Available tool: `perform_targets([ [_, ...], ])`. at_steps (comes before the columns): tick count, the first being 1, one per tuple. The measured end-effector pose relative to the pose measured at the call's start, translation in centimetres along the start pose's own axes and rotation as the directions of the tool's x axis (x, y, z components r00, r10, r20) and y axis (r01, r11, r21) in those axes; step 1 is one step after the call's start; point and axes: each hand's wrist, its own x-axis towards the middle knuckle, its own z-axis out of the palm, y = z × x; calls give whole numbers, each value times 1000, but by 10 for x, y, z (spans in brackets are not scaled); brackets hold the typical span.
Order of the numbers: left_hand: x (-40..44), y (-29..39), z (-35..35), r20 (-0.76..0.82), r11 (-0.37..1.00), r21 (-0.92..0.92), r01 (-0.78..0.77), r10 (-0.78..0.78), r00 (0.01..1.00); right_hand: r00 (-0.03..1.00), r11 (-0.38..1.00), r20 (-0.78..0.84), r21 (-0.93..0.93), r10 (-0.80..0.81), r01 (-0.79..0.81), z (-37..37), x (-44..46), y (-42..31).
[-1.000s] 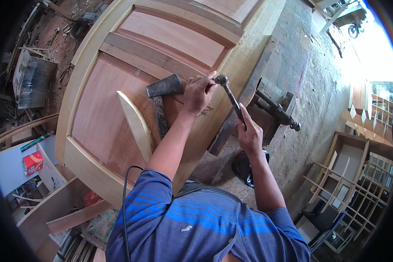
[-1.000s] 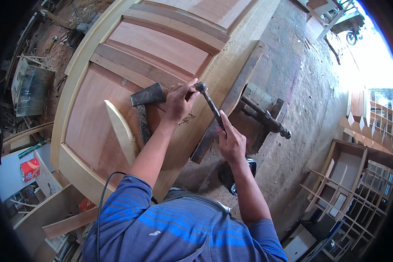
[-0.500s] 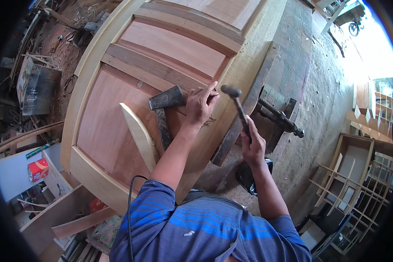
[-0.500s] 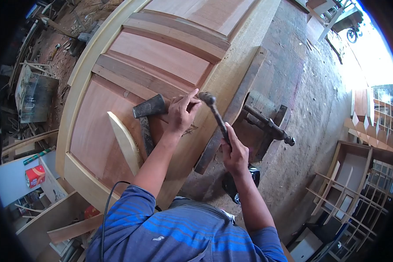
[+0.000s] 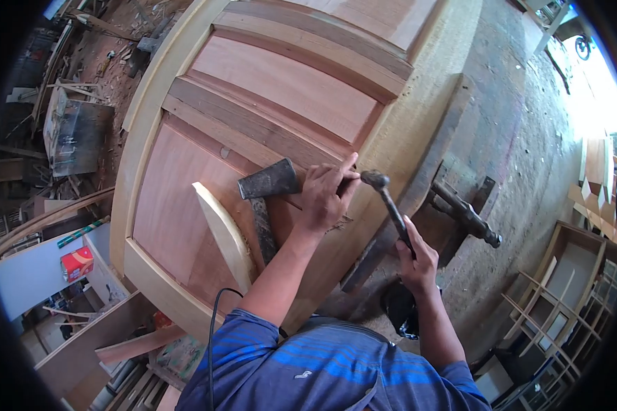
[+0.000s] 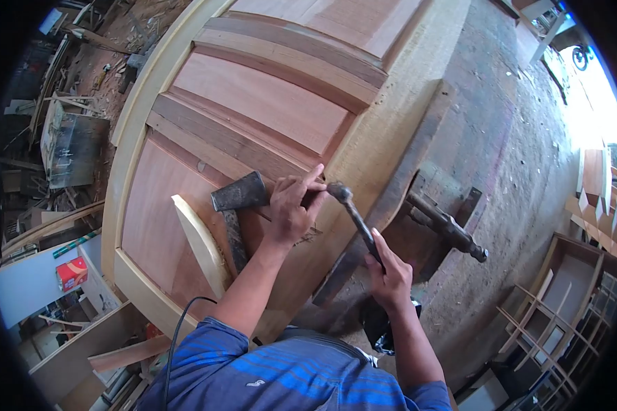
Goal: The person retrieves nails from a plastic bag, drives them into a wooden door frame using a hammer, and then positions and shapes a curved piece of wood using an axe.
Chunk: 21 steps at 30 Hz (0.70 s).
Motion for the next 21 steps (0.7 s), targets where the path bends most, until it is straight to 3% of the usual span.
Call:
perform_targets([
  [4, 5, 7, -4, 24, 999, 0, 33, -33, 999, 996, 996, -24, 33, 85, -84, 2, -3, 17],
  [8, 7, 8, -4, 32, 999, 16, 38, -39, 999, 998, 998, -42, 2, 55, -55, 4, -2, 25],
  [12, 10, 9, -8, 28, 999, 32, 30, -31, 999, 987, 985, 25, 59, 162, -163, 3, -6, 26],
  [21, 8, 8, -4, 0, 999, 18, 41, -41, 999, 996, 996, -18, -13, 85, -85, 5, -3, 26],
])
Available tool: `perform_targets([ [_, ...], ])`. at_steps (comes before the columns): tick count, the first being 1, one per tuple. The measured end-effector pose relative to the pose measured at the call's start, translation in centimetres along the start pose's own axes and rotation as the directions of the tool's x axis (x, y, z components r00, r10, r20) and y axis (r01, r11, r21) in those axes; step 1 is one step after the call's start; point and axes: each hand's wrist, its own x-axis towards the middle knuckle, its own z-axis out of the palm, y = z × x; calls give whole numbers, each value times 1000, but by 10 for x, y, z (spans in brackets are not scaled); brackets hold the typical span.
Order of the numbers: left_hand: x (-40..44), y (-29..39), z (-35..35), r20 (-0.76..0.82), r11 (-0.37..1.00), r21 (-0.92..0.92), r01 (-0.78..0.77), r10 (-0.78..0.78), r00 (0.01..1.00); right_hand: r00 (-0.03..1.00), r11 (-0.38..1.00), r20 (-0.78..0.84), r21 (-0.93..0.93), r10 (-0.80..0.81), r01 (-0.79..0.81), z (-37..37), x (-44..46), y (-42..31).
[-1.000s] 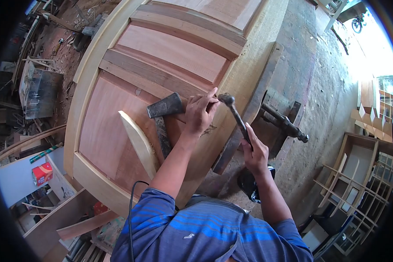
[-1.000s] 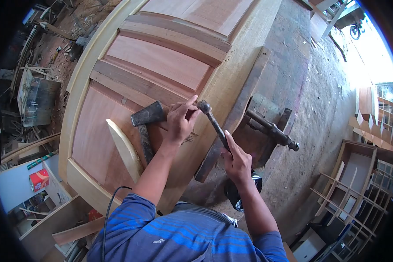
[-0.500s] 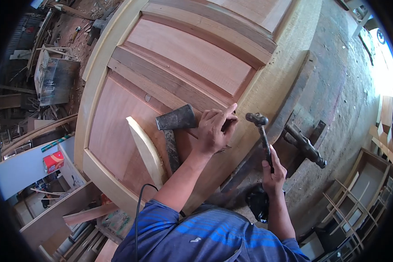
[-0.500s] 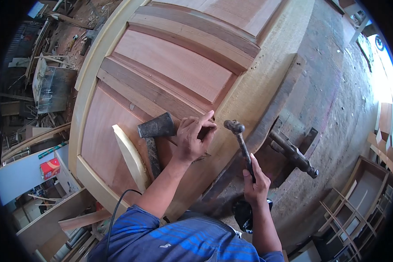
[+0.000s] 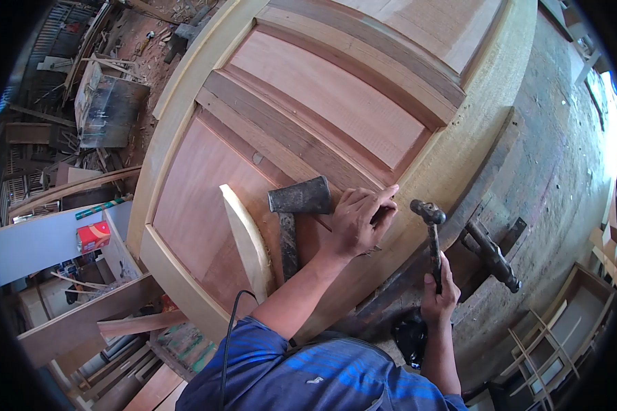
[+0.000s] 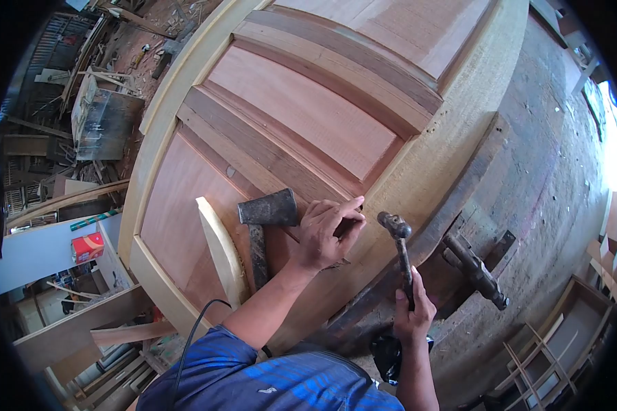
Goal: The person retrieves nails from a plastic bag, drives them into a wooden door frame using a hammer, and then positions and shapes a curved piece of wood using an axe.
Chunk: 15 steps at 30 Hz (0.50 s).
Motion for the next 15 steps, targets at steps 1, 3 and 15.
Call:
perform_targets([
  [1, 1, 0, 0, -2, 1000, -5, -5, 5, 1000, 1000, 999, -21, -23, -23, 23, 1, 2, -2],
  [3, 1, 1, -1, 5, 1000, 3, -14, 14, 1000, 1000, 1000, -22, -11, -12, 12, 1, 4, -8],
  [15, -2, -1, -3, 0, 992, -116, -42, 42, 999, 996, 997, -51, 16, -75, 76, -13, -3, -36],
])
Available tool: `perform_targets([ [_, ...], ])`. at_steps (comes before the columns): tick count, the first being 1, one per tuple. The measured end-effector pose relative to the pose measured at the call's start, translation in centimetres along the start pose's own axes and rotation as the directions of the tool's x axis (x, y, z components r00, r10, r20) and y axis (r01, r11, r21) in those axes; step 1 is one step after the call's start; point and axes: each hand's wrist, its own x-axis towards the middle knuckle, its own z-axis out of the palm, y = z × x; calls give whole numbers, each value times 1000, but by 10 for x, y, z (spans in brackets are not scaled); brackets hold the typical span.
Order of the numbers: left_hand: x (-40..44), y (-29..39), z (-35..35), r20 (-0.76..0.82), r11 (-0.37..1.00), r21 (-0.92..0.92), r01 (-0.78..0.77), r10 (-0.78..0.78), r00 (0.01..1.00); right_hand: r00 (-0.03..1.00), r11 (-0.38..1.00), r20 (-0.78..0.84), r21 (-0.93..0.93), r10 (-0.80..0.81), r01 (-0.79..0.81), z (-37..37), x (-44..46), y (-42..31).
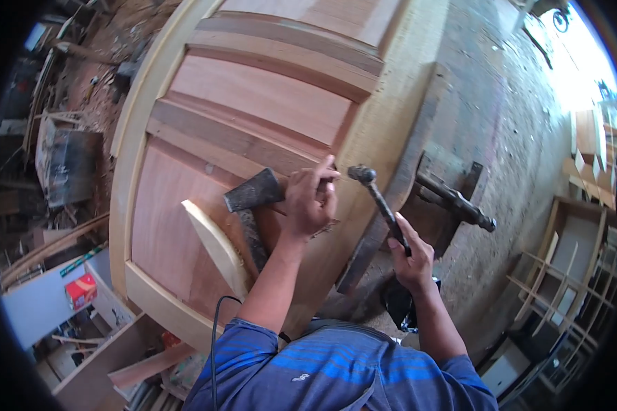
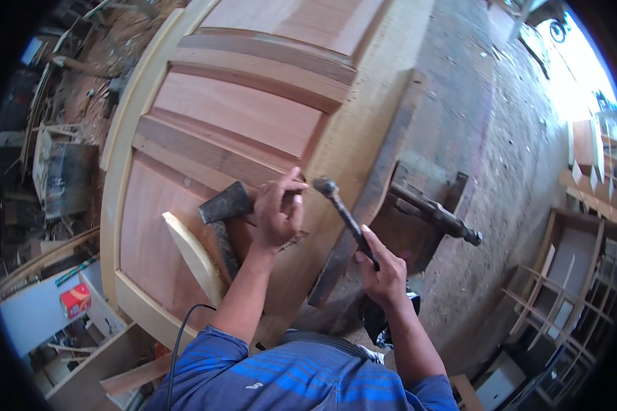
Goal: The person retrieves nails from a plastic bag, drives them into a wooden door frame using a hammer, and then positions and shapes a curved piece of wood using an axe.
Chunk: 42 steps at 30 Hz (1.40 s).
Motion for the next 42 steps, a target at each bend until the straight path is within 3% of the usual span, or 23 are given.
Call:
perform_targets([
  [3, -3, -3, 1, 16, 973, -139, 187, -186, 982, 991, 991, -19, -1, -132, 132, 1, 2, -3],
  [6, 10, -11, -1, -1, 999, 37, 8, -8, 1000, 994, 995, 33, -5, -103, 103, 1, 2, -2],
  [7, 15, -14, -2, 22, 984, 175, -33, 30, 999, 994, 995, 37, -15, -101, 102, 1, 3, -1],
  [10, 24, -16, 3, -57, 900, 436, -2, 30, 998, 994, 996, 69, -36, -82, 85, 2, 0, 3],
  [11, 23, -17, 6, -117, 897, 442, -5, 63, 991, 994, 996, 77, -41, -72, 75, 1, 0, 4],
  [15, 14, -23, 9, -322, 939, 343, -7, 125, 939, 996, 997, 36, 9, -77, 77, 0, -3, 6],
  [24, 12, -24, 7, -330, 955, 292, -43, 143, 933, 996, 997, 54, 5, 71, -71, 0, -7, 28],
  [33, 13, -22, 6, -309, 968, 249, -19, 98, 946, 992, 992, 76, 71, 99, -105, 4, -8, 33],
  [39, 12, -23, 3, -342, 993, -29, 110, -114, 933, 991, 990, 47, 59, 123, -125, 8, -9, 31],
  [42, 16, -23, -9, -278, 967, -200, 158, -211, 937, 990, 990, 33, 14, 136, -137, 8, -8, 26],
])
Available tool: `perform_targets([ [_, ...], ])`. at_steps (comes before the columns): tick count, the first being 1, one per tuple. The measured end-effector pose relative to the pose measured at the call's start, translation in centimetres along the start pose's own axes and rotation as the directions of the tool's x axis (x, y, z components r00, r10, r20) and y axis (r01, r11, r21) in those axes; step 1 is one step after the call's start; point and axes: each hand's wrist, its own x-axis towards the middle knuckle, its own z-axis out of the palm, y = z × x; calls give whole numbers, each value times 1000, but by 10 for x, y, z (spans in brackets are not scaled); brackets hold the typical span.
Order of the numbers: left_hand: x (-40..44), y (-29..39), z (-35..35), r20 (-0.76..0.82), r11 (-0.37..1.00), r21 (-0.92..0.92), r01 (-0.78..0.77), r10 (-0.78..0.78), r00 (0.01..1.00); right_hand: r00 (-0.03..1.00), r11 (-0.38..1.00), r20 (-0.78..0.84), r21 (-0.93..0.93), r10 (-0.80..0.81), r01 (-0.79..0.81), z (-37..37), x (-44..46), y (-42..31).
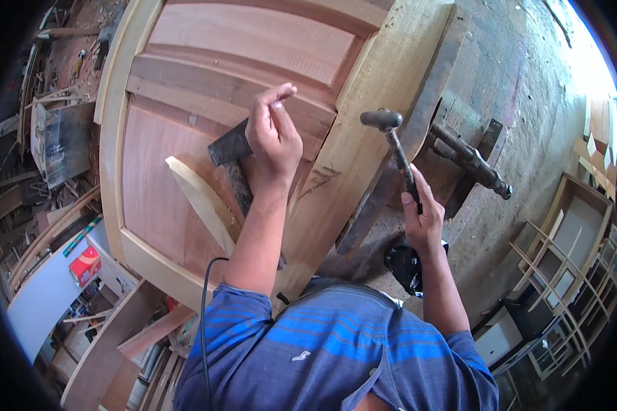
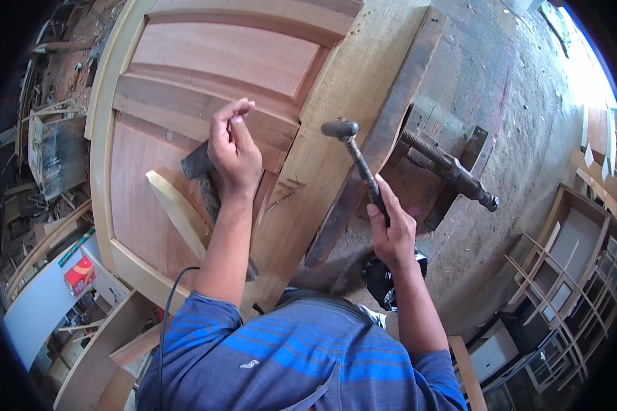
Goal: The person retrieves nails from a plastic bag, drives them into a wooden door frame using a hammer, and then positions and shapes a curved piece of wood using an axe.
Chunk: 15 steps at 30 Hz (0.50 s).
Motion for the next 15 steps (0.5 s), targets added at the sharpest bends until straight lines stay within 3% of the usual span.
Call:
perform_targets([
  [1, 4, -1, -6, 52, 999, -14, 31, -30, 998, 999, 999, -26, -14, -47, 47, 2, 1, 2],
  [4, 14, 8, -27, 287, 985, 166, -35, -14, 958, 1000, 999, -3, -34, -3, 3, 1, -1, 1],
  [5, 17, 18, -33, 318, 977, 212, -7, -62, 946, 999, 998, 9, -42, 38, -38, 1, -2, -1],
  [8, 20, 11, -51, 432, 933, 292, -212, 69, 899, 999, 997, -23, -69, -28, 27, 4, -1, 1],
  [11, 15, 18, -69, 493, 873, 432, -225, -20, 870, 1000, 998, -21, -63, -8, 7, 4, 0, -4],
  [15, 10, 11, -85, 585, 865, 436, -248, -63, 808, 998, 997, -70, -78, 7, -12, 4, -2, -6],
])
